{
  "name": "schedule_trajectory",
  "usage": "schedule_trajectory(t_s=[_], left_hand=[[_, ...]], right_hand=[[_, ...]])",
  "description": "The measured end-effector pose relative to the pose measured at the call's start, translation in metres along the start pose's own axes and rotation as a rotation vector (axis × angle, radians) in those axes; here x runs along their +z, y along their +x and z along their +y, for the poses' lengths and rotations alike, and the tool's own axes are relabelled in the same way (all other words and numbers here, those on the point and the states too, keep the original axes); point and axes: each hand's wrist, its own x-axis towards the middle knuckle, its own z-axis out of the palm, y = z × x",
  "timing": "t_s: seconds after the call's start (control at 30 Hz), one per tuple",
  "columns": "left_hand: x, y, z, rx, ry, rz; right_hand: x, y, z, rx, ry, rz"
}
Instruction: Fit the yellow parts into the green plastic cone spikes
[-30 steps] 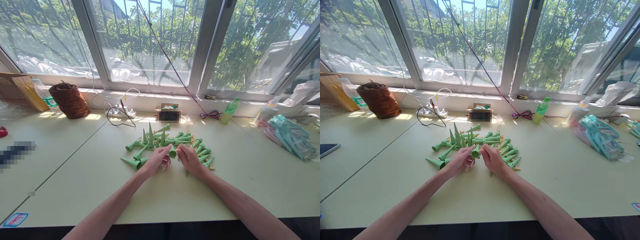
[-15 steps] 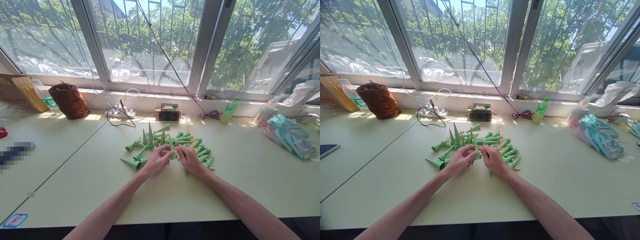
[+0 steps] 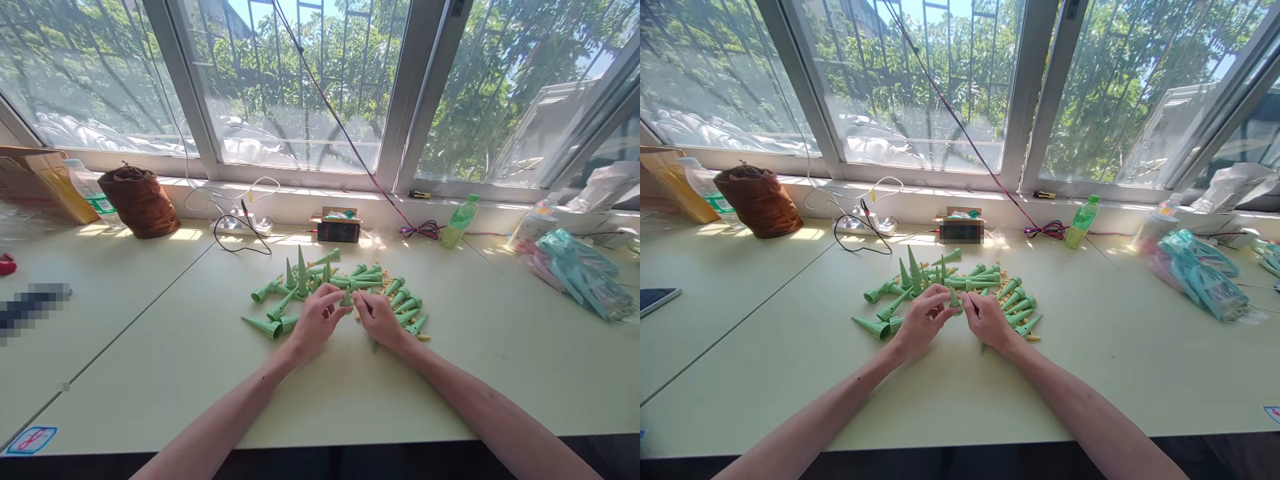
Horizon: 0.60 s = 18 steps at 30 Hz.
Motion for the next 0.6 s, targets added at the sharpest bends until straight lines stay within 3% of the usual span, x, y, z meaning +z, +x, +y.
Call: schedule_trajectory(t_s=[0.17,0.33,0.4,0.53,0.6], left_hand=[[0.0009,0.0015,0.0076,-0.047,0.053,0.061],[-0.0003,0.0022,0.0103,-0.201,-0.022,0.103],[0.0001,0.0018,0.0090,-0.289,-0.100,0.051],[0.0016,0.0013,0.0081,-0.484,-0.323,-0.163],[0.0014,0.0018,0.0097,-0.531,-0.409,-0.204]], right_hand=[[0.0009,0.0001,-0.0007,0.026,-0.025,0.064],[-0.0022,-0.0007,-0.0011,0.054,-0.019,0.123],[-0.0028,-0.0015,-0.0008,0.029,-0.017,0.109],[-0.0029,-0.0025,-0.0001,-0.032,-0.006,0.051],[-0.0034,-0.0023,-0.0001,-0.041,0.014,0.034]])
